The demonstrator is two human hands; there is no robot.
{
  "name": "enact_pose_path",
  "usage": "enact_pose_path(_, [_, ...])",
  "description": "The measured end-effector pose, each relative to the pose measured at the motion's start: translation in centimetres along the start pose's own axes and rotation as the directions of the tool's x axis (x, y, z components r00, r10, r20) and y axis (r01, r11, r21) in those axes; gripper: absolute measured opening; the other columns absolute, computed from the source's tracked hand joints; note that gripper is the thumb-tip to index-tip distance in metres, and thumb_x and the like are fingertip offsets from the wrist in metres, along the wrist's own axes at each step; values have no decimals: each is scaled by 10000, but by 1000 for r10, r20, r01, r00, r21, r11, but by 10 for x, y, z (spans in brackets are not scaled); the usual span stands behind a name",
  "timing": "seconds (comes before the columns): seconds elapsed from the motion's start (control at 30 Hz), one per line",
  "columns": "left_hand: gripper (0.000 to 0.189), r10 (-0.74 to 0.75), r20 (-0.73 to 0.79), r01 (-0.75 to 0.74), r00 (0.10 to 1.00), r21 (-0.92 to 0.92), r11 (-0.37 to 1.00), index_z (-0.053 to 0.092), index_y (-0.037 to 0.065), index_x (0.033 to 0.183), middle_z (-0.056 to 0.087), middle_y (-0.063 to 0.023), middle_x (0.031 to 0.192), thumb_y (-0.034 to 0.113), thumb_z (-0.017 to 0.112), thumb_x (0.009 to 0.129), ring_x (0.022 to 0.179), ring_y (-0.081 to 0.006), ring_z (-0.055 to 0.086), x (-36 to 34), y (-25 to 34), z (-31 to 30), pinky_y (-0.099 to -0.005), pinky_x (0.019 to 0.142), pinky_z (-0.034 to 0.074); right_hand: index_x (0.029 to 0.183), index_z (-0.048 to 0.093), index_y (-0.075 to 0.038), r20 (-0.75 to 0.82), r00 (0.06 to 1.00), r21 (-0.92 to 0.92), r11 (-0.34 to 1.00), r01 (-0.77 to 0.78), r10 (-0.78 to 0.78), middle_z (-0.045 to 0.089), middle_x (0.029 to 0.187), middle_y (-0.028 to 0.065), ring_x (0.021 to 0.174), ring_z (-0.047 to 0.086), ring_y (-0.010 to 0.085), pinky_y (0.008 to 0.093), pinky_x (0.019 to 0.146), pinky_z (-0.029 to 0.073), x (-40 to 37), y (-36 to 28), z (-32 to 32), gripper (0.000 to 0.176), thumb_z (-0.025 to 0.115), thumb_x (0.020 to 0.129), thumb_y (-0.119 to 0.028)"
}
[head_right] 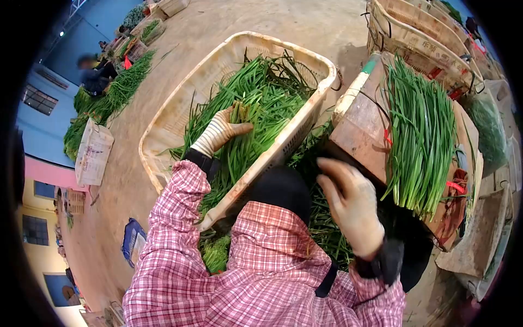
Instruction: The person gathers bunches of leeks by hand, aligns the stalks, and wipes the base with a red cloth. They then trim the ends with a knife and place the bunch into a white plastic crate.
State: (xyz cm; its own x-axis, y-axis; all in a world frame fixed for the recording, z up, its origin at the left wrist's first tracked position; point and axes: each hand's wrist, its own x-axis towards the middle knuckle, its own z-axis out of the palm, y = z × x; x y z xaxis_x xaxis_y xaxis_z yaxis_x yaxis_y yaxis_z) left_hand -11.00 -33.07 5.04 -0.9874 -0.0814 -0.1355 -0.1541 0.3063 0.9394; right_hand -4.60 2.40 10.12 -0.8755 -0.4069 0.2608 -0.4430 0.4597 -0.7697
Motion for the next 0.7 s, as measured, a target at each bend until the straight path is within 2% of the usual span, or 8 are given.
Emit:
enact_pose_path(0.13, [576,100,-48,-100,994,9,995,631,-42,1226,723,-52,1037,161,887,752,889,-103,630,-19,13,14,-277,835,538,1356,506,51,-33,984,-193,967,165,-175,543,1365,274,1215,575,424,429,1032,469,61,6,63,682,733,869,-369])
enact_pose_path(0.23, [564,109,0,-107,994,-186,977,629,-25,1218,707,-34,1058,148,886,747,911,-94,616,-28,9,26,-286,837,541,1346,488,99,161,979,294,940,-171,127,619,1261,206,1131,626,309,359,984,506,105,-12,112,800,833,771,-337])
enact_pose_path(0.3, [577,187,111,-153,976,-264,952,610,3,1246,684,-30,1157,172,875,762,930,-110,621,-43,13,38,-289,839,548,1273,540,75,360,923,775,507,-376,134,657,1156,101,1017,636,160,281,888,533,118,-11,146,678,851,747,-219])
enact_pose_path(0.33, [607,86,156,-100,984,80,992,603,27,1279,664,-23,1226,160,875,754,974,-131,620,-48,21,32,-292,874,540,1237,554,62,371,916,784,477,-396,151,674,1132,83,974,648,137,265,856,539,114,-17,150,633,854,746,-200])
enact_pose_path(0.4, [626,-112,355,105,928,40,994,598,43,1311,640,-32,1286,151,869,757,1090,-143,606,-48,3,12,-295,958,506,1233,571,48,158,974,831,511,-221,163,704,1039,63,914,663,139,259,823,544,109,-15,173,544,819,797,-160])
enact_pose_path(0.47, [705,-13,462,172,887,-304,937,545,69,1393,625,-53,1316,116,852,760,1197,-157,571,-56,-8,5,-310,1035,464,1193,592,32,88,981,856,490,-163,172,716,980,70,885,672,144,267,819,549,99,-16,184,441,784,841,-150])
enact_pose_path(0.63, [1048,87,636,423,767,-603,676,350,97,1547,515,-116,1483,794,553,791,1300,-210,522,-63,-49,-2,-363,1077,455,996,607,-18,119,980,932,323,-164,157,725,894,118,751,704,172,313,706,592,97,-51,146,193,715,913,-155])
enact_pose_path(0.7, [1076,-111,672,534,732,-465,706,533,57,1418,656,-82,1304,900,450,756,1149,-185,613,-57,-68,-19,-351,994,498,957,640,-49,14,991,929,365,-61,130,724,824,138,718,723,207,366,658,606,118,-70,108,231,714,929,-266])
